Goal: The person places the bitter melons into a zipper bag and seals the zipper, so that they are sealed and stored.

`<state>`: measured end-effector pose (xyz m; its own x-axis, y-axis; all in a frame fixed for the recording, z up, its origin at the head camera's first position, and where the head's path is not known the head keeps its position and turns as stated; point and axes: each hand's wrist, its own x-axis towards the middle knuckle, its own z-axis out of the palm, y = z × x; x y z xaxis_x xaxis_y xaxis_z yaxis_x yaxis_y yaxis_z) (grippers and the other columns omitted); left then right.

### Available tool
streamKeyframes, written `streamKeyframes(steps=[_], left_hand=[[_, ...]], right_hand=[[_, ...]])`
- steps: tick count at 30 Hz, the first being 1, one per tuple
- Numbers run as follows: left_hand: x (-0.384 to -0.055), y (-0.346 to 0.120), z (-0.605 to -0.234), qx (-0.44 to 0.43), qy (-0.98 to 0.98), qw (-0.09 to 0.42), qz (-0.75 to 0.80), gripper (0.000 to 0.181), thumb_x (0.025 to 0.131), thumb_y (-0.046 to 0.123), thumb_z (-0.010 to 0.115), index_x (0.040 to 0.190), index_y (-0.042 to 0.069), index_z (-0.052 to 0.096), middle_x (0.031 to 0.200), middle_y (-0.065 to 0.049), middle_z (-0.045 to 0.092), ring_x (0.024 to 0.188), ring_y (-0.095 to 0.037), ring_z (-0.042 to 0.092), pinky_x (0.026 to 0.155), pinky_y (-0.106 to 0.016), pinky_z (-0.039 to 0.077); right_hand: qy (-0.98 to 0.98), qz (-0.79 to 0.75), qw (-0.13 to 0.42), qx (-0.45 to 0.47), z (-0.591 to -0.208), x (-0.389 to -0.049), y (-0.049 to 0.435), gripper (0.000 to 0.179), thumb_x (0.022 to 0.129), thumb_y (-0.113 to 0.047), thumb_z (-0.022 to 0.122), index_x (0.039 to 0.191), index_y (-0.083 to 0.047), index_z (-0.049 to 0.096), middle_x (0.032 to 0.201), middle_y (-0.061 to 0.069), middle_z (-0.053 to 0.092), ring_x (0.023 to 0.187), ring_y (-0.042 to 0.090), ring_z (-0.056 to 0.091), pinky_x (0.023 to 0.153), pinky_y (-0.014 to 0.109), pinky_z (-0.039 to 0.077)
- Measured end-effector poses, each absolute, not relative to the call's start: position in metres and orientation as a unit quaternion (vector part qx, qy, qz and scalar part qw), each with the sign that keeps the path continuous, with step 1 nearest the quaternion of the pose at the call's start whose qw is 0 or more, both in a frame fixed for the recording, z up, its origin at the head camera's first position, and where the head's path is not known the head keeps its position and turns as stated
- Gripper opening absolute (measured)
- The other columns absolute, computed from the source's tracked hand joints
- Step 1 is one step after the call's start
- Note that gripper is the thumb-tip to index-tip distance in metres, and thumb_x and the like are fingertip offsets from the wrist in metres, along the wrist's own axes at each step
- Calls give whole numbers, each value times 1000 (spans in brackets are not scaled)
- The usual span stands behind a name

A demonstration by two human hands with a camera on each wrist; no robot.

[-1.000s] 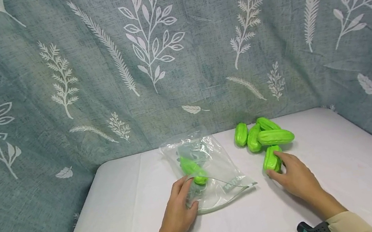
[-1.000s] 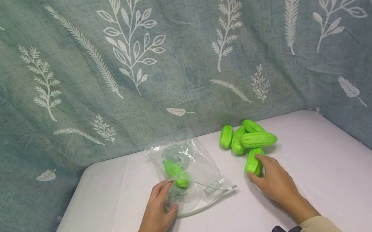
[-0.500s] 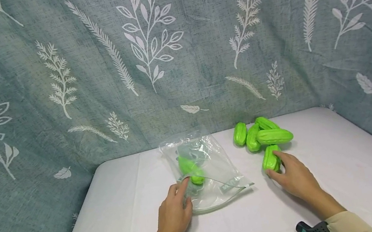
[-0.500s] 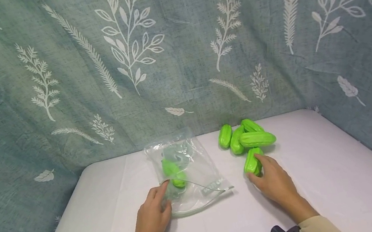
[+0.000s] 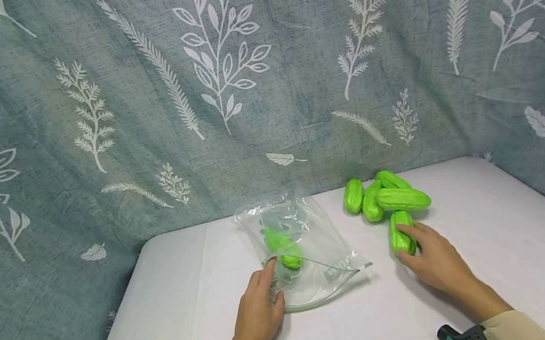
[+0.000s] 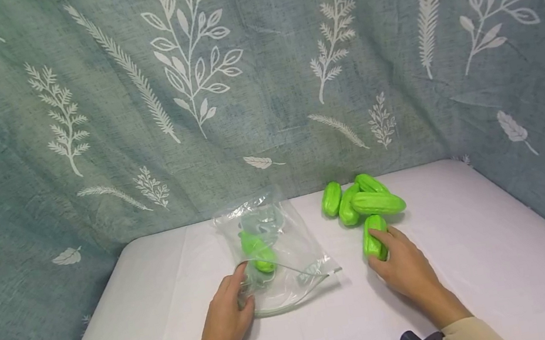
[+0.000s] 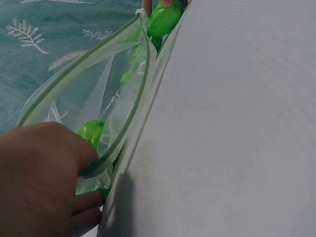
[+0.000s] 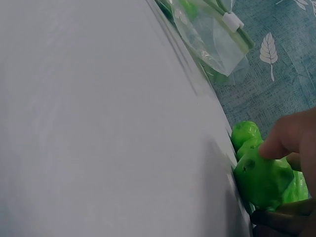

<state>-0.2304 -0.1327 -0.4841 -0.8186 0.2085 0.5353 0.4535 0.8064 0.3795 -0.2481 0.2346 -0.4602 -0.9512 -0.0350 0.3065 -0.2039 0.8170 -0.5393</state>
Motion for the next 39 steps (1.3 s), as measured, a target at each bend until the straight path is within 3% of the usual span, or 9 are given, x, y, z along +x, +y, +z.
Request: streamKeyframes(steps=[12, 21, 35, 39], left_hand=[[-231, -132, -484, -176, -915, 246, -268, 76, 80, 5, 79, 149, 16, 47, 113, -5, 64, 97, -22, 69, 82, -36, 58], [-232, -132, -484, -170, -917, 236, -271, 76, 81, 6, 77, 149, 18, 47, 110, -3, 64, 97, -20, 68, 81, -35, 58], [-232, -133, -485, -165, -919, 228, -278, 71, 83, 8, 74, 149, 17, 48, 99, 0, 62, 79, -9, 60, 68, -28, 54], [-232, -133, -485, -161, -917, 225, -287, 65, 86, 9, 70, 147, 19, 50, 98, 1, 62, 82, -9, 61, 70, -29, 55]], right_hand=[[-932, 317, 158, 83, -456, -243, 234, 55, 88, -19, 74, 136, 2, 57, 137, 35, 47, 125, 54, 43, 102, 68, 35], [-900, 408, 147, 49, -447, -237, 233, 51, 97, -28, 65, 141, -5, 55, 138, 30, 53, 114, 47, 59, 90, 58, 51], [-886, 434, 151, 66, -450, -237, 225, 48, 97, -27, 66, 139, -6, 59, 138, 27, 55, 109, 40, 64, 87, 44, 53], [-883, 437, 154, 69, -449, -236, 223, 47, 97, -26, 66, 138, -6, 59, 138, 26, 55, 109, 40, 64, 85, 40, 54]])
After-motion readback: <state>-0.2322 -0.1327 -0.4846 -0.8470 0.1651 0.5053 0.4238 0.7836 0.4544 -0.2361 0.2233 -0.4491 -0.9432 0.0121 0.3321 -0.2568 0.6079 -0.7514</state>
